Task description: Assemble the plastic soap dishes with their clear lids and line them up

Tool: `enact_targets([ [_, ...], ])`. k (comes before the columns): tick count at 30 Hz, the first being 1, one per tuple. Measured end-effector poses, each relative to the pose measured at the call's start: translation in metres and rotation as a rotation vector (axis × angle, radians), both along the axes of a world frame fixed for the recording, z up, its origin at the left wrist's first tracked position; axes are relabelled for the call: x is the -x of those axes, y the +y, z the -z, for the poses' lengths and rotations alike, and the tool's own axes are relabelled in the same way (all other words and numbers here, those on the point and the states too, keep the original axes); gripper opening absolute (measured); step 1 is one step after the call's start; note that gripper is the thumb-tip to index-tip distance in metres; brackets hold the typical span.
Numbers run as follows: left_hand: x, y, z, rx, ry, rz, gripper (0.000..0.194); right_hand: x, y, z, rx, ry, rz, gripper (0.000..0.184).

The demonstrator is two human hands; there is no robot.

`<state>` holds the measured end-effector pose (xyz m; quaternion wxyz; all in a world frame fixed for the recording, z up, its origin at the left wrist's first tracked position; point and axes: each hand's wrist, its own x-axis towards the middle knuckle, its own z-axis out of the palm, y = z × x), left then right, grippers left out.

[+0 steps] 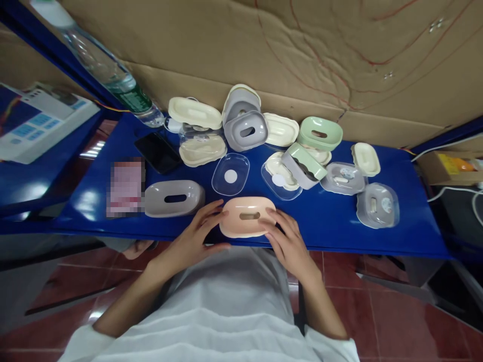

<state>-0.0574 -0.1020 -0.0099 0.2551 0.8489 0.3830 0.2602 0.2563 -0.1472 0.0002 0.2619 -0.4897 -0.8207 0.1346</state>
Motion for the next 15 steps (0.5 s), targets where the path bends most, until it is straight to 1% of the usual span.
enact_targets([
  [1,-0.001,0.001,-0.001,0.004,-0.011,0.002,0.083,0.002,0.002,-0.001,-0.012,-0.027,0.0,0.043],
  [3,-0.005,0.002,-0.001,-0.029,-0.024,-0.022,0.077,0.009,0.006,-0.003,-0.038,-0.081,-0.029,0.042],
  [6,-0.008,0.003,0.001,-0.152,-0.002,-0.096,0.062,0.019,0.01,-0.001,-0.064,-0.139,-0.091,0.048],
  [8,-0.008,0.002,0.003,-0.247,0.045,-0.121,0.056,0.021,0.012,0.002,-0.078,-0.173,-0.132,0.048],
  [10,-0.004,0.0,0.005,-0.312,0.099,-0.114,0.054,0.02,0.013,0.004,-0.085,-0.205,-0.177,0.043],
  [12,-0.001,-0.002,0.004,-0.341,0.139,-0.09,0.054,0.016,0.014,0.004,-0.082,-0.226,-0.207,0.041],
  [15,-0.002,-0.001,-0.005,-0.365,0.168,-0.044,0.049,0.011,0.016,0.001,-0.072,-0.231,-0.232,0.045],
])
